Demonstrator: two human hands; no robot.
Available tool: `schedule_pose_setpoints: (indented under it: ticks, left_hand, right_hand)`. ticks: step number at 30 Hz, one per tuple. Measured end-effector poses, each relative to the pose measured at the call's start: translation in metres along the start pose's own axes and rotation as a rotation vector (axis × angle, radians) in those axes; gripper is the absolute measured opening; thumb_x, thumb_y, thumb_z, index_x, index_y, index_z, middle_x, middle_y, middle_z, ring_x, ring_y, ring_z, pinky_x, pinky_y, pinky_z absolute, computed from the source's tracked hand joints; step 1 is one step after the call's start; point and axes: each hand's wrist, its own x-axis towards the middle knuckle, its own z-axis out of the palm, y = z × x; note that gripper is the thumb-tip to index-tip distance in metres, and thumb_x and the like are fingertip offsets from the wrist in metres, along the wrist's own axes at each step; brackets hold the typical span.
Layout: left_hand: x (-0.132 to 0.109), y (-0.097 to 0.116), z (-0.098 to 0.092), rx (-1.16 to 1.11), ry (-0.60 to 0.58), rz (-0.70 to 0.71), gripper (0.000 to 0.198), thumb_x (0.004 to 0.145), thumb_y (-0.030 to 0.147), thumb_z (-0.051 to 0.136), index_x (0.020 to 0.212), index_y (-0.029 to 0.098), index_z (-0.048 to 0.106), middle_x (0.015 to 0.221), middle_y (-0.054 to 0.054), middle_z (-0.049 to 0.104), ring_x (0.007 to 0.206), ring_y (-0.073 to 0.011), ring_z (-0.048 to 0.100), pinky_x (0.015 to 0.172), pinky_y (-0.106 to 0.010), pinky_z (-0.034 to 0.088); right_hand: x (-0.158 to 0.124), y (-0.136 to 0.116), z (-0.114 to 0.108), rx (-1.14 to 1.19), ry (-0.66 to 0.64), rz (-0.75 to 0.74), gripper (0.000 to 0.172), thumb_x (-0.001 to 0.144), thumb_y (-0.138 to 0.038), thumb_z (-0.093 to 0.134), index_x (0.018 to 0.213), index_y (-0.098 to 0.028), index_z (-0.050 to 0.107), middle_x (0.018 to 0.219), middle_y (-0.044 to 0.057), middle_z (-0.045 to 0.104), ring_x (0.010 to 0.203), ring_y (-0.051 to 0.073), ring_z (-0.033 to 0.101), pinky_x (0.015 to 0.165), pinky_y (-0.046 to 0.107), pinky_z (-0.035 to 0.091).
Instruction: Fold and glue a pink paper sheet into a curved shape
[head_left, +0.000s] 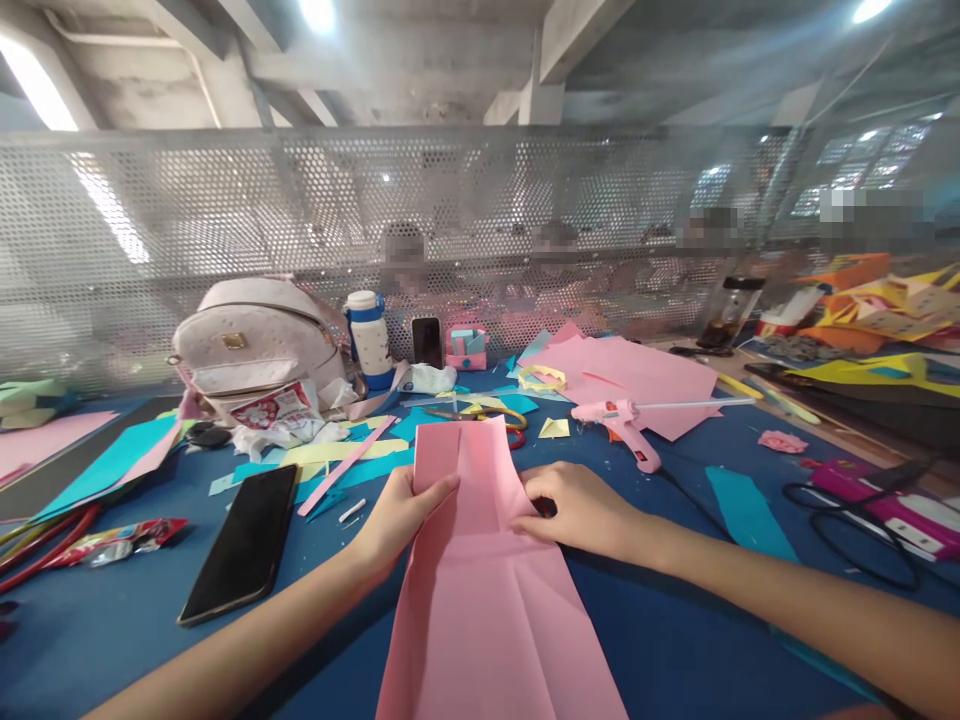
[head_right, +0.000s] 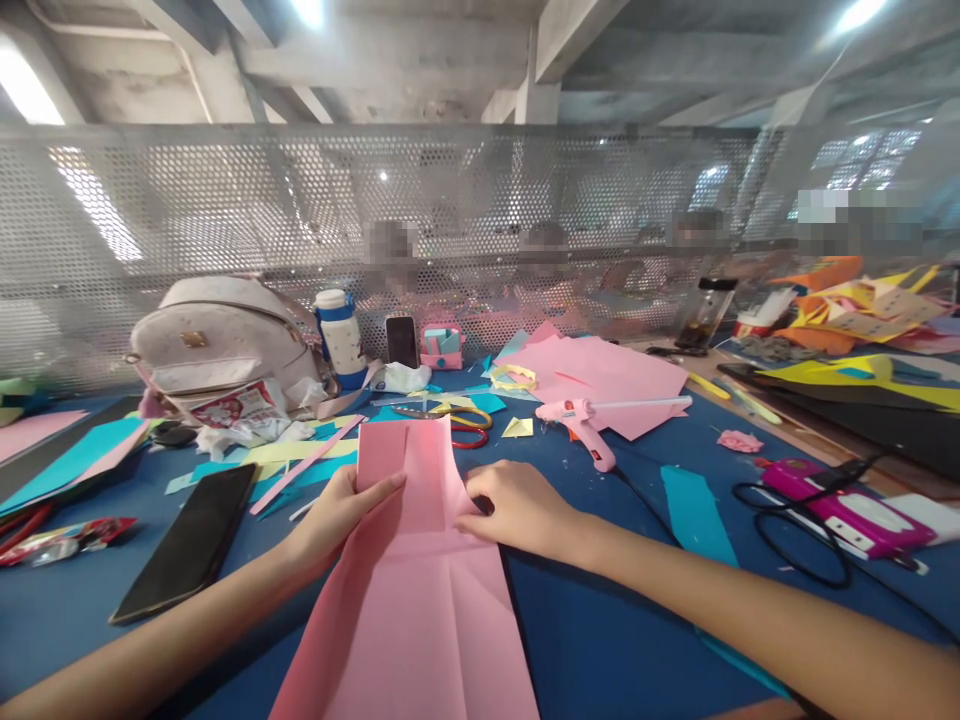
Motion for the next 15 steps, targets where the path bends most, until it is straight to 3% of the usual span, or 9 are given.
schedule_pose_setpoints:
  ticks: [5, 11, 15]
  left_hand:
    - [-0.002, 0.000, 0.002, -0.008, 0.000, 0.002, 0.052, 0.068, 0.052, 0.081, 0.097, 0.009, 0.073, 0.086, -0.011, 0.076, 0.073, -0.0223, 0.071, 0.061, -0.024, 0.054]
    - [-0.001, -0.001, -0.001, -0.032, 0.015, -0.008, 0.052, 0.069, 0.051, 0.080, 0.097, 0.009, 0.072, 0.087, -0.012, 0.076, 0.075, -0.0249, 0.072, 0.062, -0.028, 0.056]
    - [0.002, -0.003, -0.003, -0.052, 0.032, -0.009, 0.052, 0.068, 0.052, 0.081, 0.097, 0.009, 0.071, 0.090, -0.013, 0.076, 0.079, -0.0281, 0.073, 0.067, -0.031, 0.057]
  right_hand:
    - [0.006, -0.011, -0.006, -0.060, -0.002, -0.013, 0.028, 0.073, -0.030, 0.069, 0.055, -0.017, 0.052, 0.069, 0.000, 0.065, 0.061, 0.012, 0.053, 0.055, 0.025, 0.025]
    - [0.009, -0.010, -0.011, -0.123, -0.026, 0.000, 0.038, 0.073, -0.038, 0.070, 0.050, -0.017, 0.047, 0.060, 0.001, 0.060, 0.053, 0.012, 0.046, 0.051, 0.026, 0.021]
    - [0.007, -0.005, -0.016, -0.114, -0.032, -0.008, 0.034, 0.074, -0.040, 0.071, 0.055, -0.017, 0.055, 0.064, 0.001, 0.064, 0.057, 0.013, 0.051, 0.053, 0.026, 0.024]
